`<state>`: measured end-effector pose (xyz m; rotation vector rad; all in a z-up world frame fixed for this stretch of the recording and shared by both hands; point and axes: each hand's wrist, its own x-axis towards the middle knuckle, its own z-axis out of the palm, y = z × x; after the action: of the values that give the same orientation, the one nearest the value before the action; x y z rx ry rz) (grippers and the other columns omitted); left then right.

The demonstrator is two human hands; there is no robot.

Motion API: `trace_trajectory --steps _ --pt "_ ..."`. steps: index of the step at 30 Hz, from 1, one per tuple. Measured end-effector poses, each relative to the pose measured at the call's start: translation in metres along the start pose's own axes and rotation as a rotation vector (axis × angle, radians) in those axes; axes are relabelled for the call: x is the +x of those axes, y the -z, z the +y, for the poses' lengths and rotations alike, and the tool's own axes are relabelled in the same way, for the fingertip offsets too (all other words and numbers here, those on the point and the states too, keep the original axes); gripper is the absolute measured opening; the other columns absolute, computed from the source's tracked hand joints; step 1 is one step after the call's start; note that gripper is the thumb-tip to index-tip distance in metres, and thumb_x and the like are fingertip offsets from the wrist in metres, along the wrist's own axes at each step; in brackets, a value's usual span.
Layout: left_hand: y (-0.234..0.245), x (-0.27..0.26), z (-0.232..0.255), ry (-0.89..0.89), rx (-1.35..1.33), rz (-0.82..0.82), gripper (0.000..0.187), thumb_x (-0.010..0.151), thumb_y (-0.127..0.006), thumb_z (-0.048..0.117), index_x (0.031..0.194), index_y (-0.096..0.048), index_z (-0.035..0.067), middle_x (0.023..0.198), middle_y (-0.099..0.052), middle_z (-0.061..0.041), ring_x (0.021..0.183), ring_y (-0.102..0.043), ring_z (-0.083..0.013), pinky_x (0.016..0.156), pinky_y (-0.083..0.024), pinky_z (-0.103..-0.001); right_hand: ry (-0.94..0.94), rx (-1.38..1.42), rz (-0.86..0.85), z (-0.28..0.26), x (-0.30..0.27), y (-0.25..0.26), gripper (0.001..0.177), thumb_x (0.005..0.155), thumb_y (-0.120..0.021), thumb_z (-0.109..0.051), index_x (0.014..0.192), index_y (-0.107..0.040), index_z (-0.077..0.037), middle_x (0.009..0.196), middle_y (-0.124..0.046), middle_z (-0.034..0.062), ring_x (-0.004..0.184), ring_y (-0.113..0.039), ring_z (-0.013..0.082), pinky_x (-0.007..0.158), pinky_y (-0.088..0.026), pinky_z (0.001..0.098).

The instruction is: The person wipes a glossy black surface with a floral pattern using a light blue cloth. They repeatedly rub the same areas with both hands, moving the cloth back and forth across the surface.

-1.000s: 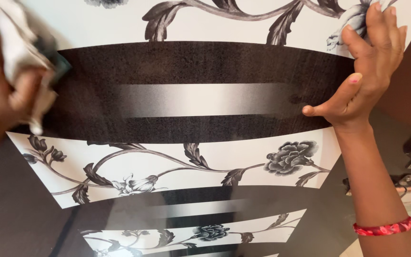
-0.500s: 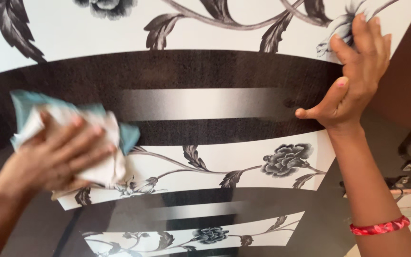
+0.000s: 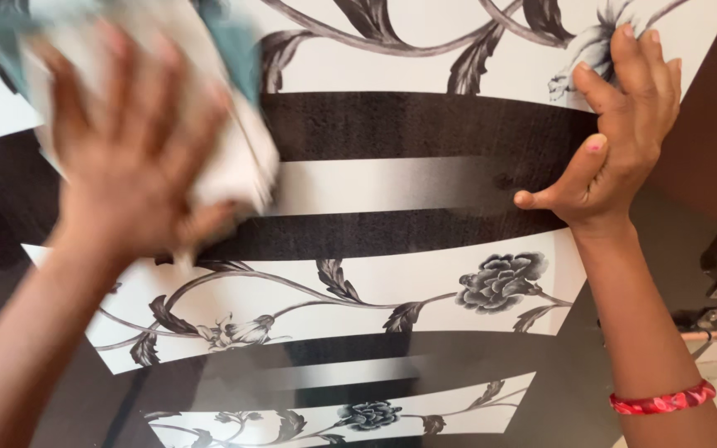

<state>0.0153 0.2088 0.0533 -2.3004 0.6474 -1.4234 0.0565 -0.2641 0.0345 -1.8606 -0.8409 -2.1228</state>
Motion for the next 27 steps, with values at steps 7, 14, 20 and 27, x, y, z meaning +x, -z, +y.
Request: trace_trajectory --steps 7,14,20,27 --pt "-0.073 -0.114 0.068 -0.594 -0.042 -0.168 0.081 0.087 -0.038 0.069 0.158 -0.018 0.037 0.165 -0.018 -0.004 0.151 -0.010 -0.0301 0.116 -0.007 -0.073 -0.005 0.025 -0.007 -0.003 0.000 0.004 0.056 0.109 -0.031 -0.034 0.129 -0.068 0.003 0.158 -0.051 0.0209 0.154 -0.036 0.0415 0.127 -0.015 0.0594" --pt "-0.043 -0.063 -0.014 -0.302 0.098 -0.118 0.100 0.076 -0.039 0.085 0.160 -0.030 0.031 0.166 -0.025 -0.015 0.153 -0.010 -0.0412 0.114 -0.005 -0.075 -0.016 0.035 0.022 -0.004 0.000 0.001 0.052 0.108 -0.033 -0.029 0.127 -0.070 0.001 0.158 -0.051 0.0188 0.154 -0.037 0.0401 0.126 -0.015 0.0592" --pt "0.038 0.028 -0.011 0.311 -0.420 0.105 0.088 0.097 -0.035 0.083 0.163 -0.026 0.027 0.164 -0.019 -0.028 0.150 -0.016 -0.0543 0.116 -0.015 -0.080 -0.032 0.038 0.019 -0.003 -0.001 0.000 0.052 0.107 -0.032 -0.028 0.127 -0.071 0.000 0.157 -0.052 0.0182 0.154 -0.037 0.0389 0.131 -0.015 0.0614" --pt "0.019 0.061 0.071 0.012 -0.225 -0.033 0.091 0.098 -0.038 0.078 0.170 -0.022 0.026 0.173 -0.011 -0.017 0.155 -0.003 -0.0426 0.114 0.002 -0.078 -0.031 0.036 0.027 -0.002 -0.001 -0.001 0.052 0.106 -0.032 -0.028 0.125 -0.072 -0.001 0.156 -0.053 0.0179 0.153 -0.037 0.0384 0.131 -0.015 0.0600"
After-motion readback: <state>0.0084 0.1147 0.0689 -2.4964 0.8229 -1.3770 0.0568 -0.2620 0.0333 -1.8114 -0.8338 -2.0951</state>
